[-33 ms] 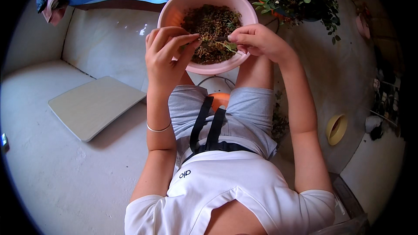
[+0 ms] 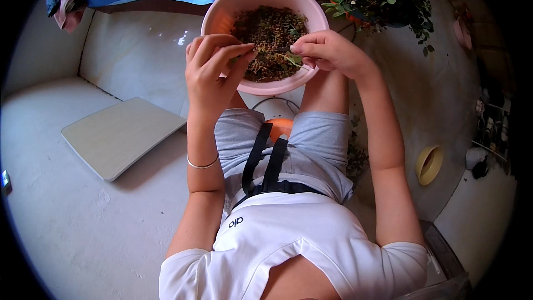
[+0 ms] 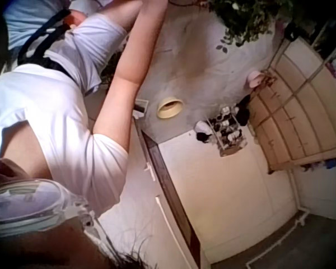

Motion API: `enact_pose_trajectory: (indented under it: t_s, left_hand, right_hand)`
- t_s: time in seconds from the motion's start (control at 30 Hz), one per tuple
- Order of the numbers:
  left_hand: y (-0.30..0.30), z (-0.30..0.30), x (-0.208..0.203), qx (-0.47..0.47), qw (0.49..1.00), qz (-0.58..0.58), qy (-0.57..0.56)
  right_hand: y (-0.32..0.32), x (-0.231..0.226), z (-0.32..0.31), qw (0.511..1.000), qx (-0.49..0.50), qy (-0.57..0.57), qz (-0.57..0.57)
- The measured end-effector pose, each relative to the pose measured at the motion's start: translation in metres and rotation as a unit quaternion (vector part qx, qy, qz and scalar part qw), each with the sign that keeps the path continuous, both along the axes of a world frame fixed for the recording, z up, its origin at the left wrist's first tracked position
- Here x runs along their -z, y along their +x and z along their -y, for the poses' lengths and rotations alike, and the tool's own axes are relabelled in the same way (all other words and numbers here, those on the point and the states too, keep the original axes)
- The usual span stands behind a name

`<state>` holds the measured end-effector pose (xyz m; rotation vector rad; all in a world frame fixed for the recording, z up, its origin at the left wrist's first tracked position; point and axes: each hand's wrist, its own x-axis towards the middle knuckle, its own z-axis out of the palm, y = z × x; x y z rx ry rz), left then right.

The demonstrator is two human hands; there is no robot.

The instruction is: The person trims leaves and small clusters from plant branches with shears, collecting the pieces in a pink bowl held in their lap.

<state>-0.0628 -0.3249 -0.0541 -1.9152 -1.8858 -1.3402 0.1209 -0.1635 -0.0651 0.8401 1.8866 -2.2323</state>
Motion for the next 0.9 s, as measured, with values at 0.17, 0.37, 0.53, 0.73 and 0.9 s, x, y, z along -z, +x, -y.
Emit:
enact_pose_trajectory:
  t_s: [0.17, 0.37, 0.53, 0.73, 0.9]
  left_hand:
    - [0.001, -0.001, -0.002, 0.012, 1.0, -0.007, -0.01]
    - [0.004, -0.002, 0.001, 0.007, 0.999, -0.017, -0.027]
    - [0.0, -0.002, 0.003, 0.01, 1.0, -0.012, -0.015]
    - [-0.001, -0.001, 0.004, 0.016, 1.0, -0.011, -0.016]
    - [0.0, -0.001, 0.0, 0.017, 1.0, -0.005, -0.01]
  right_hand:
    - [-0.008, -0.003, -0.008, 0.999, -0.031, 0.036, 0.008]
    - [-0.012, -0.007, -0.01, 0.995, -0.066, 0.073, -0.002]
    - [-0.009, -0.002, -0.011, 0.991, -0.067, 0.114, -0.024]
    - [-0.013, 0.009, -0.008, 0.988, -0.081, 0.128, -0.038]
    - [-0.01, 0.01, -0.006, 0.999, -0.026, 0.031, 0.017]
